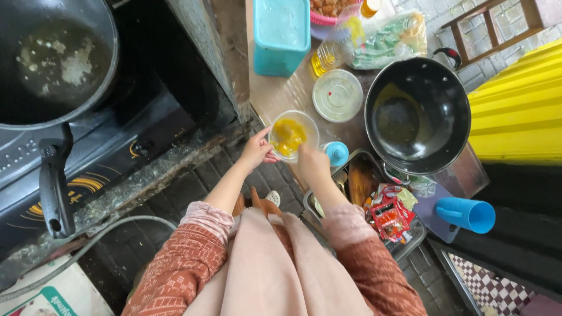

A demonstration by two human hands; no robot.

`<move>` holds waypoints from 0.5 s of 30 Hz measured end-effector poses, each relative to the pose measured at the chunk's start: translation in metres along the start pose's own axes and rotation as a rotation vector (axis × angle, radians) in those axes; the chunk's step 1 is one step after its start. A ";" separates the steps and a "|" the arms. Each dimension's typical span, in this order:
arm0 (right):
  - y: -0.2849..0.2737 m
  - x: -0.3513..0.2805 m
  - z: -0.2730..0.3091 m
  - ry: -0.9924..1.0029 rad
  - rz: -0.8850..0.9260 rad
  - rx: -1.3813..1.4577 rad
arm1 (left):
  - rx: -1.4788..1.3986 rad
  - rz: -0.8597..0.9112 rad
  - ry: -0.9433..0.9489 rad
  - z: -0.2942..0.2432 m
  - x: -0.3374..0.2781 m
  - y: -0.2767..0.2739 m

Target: The person is cooking noodles in a pot and frying an egg in a pan on a gas stove, then mixing the noodles with ingredients in a bowl.

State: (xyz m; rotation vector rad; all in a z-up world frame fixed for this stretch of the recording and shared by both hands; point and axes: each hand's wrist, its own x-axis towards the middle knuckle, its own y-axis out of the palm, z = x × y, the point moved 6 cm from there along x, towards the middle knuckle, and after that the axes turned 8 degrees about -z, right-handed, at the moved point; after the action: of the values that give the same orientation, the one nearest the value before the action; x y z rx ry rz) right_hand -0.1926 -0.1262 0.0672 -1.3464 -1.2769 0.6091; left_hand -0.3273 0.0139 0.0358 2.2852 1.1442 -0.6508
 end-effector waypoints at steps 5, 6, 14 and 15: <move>-0.047 0.001 0.012 -0.206 -0.020 0.126 | 0.000 -0.031 -0.004 -0.020 -0.004 -0.010; -0.033 0.001 0.016 -0.201 -0.022 0.099 | 0.009 -0.008 -0.003 -0.017 -0.006 -0.008; 0.042 -0.005 -0.030 0.142 0.399 -0.042 | 0.064 -0.012 0.039 -0.033 -0.029 -0.004; 0.031 -0.011 -0.033 0.156 0.329 -0.001 | 0.035 -0.020 0.042 -0.036 -0.030 -0.003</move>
State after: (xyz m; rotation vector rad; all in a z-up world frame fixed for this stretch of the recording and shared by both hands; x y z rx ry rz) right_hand -0.1559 -0.1408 0.0429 -1.5871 -0.9370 0.7129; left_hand -0.3390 0.0205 0.0813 2.3293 1.1859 -0.6378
